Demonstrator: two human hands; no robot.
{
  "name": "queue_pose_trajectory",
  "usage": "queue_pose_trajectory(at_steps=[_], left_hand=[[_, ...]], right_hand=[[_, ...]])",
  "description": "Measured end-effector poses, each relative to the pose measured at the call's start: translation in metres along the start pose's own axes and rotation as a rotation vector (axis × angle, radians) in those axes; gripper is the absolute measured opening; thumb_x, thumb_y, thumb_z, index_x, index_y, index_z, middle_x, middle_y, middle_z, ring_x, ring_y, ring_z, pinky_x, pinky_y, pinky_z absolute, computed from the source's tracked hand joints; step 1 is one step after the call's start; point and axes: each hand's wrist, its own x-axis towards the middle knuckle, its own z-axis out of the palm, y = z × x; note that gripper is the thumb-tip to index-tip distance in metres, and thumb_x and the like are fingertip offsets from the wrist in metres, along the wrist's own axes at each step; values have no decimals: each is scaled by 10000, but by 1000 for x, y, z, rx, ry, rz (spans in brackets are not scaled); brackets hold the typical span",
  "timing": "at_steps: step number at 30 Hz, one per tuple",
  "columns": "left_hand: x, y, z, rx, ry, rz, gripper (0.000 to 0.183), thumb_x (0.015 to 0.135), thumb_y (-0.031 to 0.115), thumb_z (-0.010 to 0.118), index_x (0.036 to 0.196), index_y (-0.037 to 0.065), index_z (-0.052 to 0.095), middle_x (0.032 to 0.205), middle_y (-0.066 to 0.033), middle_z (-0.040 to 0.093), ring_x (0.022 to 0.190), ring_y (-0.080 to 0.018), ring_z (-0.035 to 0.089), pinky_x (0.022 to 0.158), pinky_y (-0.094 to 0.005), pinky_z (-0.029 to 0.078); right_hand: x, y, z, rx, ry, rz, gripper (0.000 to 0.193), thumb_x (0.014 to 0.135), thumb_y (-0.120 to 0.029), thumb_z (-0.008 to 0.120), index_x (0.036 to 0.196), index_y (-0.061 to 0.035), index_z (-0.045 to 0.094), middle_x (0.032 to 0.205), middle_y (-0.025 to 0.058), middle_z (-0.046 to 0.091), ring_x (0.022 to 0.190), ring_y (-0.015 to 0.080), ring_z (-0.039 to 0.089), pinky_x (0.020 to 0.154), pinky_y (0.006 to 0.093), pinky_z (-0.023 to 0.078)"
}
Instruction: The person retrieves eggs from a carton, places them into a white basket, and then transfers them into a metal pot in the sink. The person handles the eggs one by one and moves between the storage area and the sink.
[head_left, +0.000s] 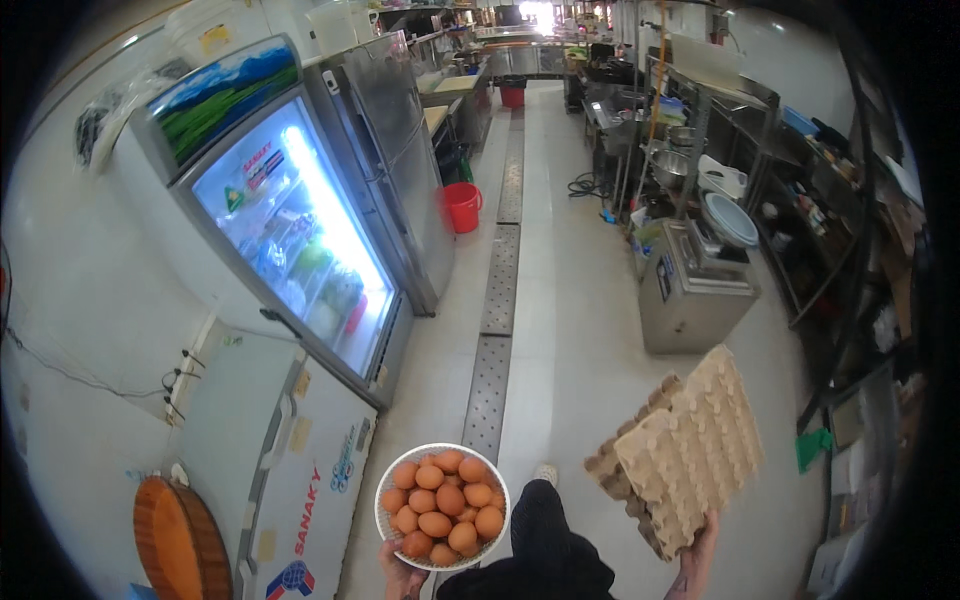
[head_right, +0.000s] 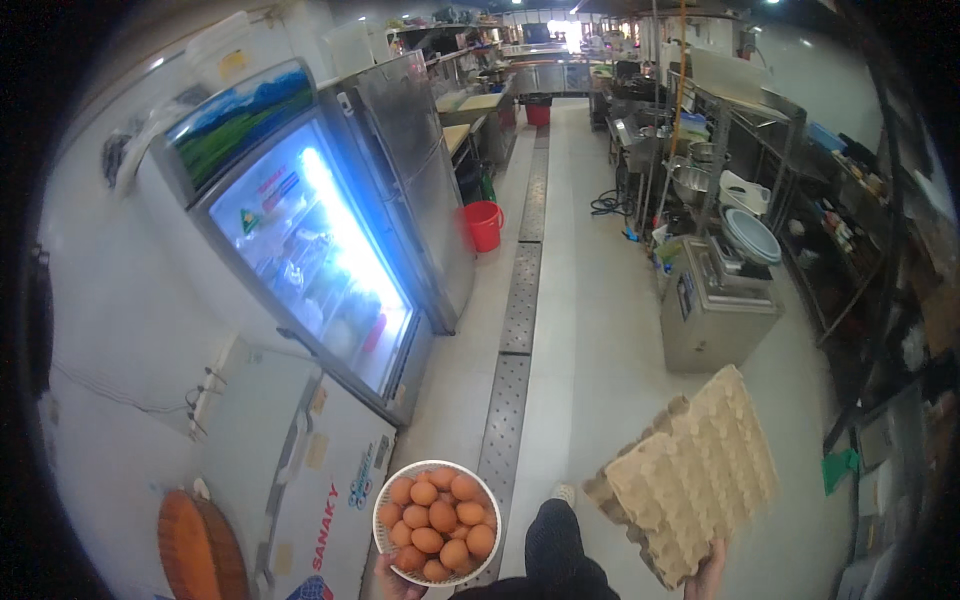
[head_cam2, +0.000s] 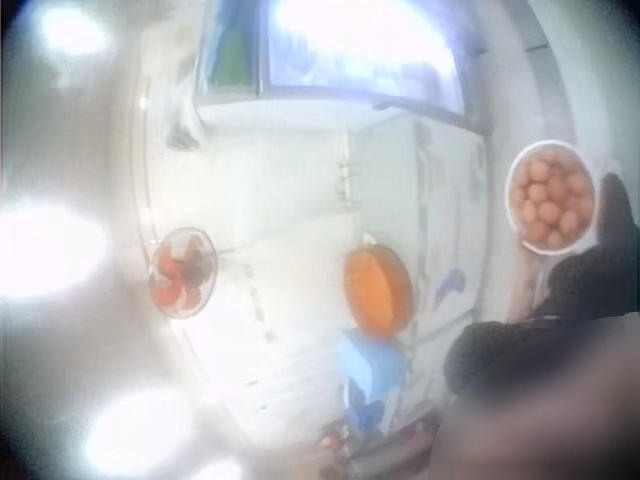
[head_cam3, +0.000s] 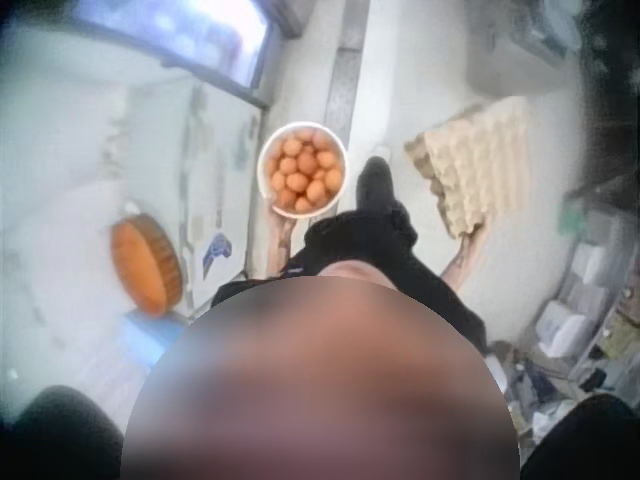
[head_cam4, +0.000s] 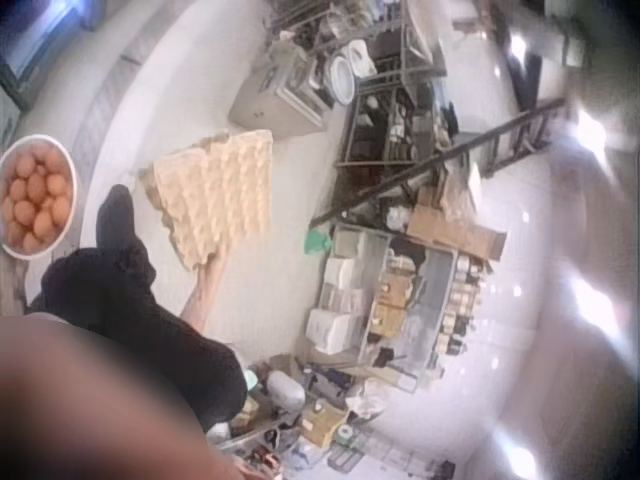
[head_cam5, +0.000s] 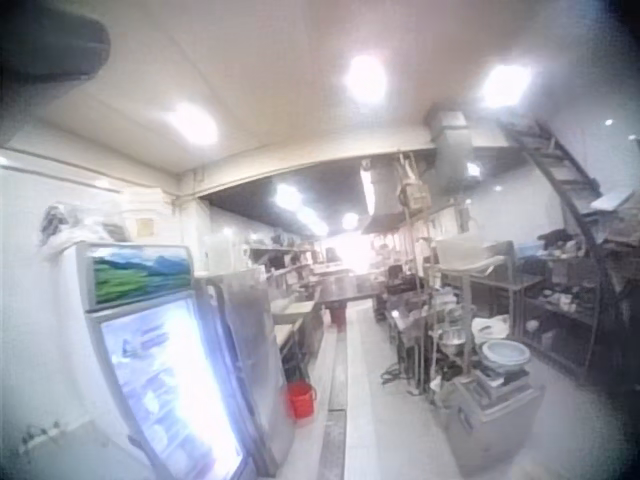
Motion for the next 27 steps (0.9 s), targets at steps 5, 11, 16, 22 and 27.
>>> queue_pose_trajectory(at_steps=[5,11,16,22,27], left_hand=[[108,11,105,-58,91,104,886,789,353,637,1570,15,390,1528,-211,513,1371,-408,553,1181,-554,445],[263,21,233,-89,70,150,899,806,381,604,1590,20,354,1546,-208,493,1386,-413,537,1193,-563,431],[423,33,307,-126,60,136,913,789,350,634,1600,43,351,1564,-185,480,1422,-402,503,1213,-544,413],[629,77,393,-141,-8,52,902,774,308,662,1584,31,378,1551,-179,499,1410,-398,517,1212,-539,414],[777,125,481,-104,-52,59,828,809,282,680,1548,7,428,1521,-179,546,1374,-386,563,1198,-530,439]], right_hand=[[170,-36,189,46,-152,9,718,963,-303,654,1601,-103,391,1535,139,521,1355,308,579,1080,459,540],[360,-68,389,-46,-247,2,720,957,-276,665,1591,-95,378,1542,128,506,1388,318,544,1114,459,492],[493,-52,513,-29,-258,2,720,965,-277,668,1593,-89,370,1540,118,511,1386,294,544,1103,457,499],[624,-43,637,95,-208,147,676,942,-307,654,1556,-107,454,1482,107,558,1343,313,569,1118,478,483],[732,-59,734,-1,-163,129,674,952,-322,659,1554,-95,458,1519,90,543,1387,306,541,1143,482,460]])
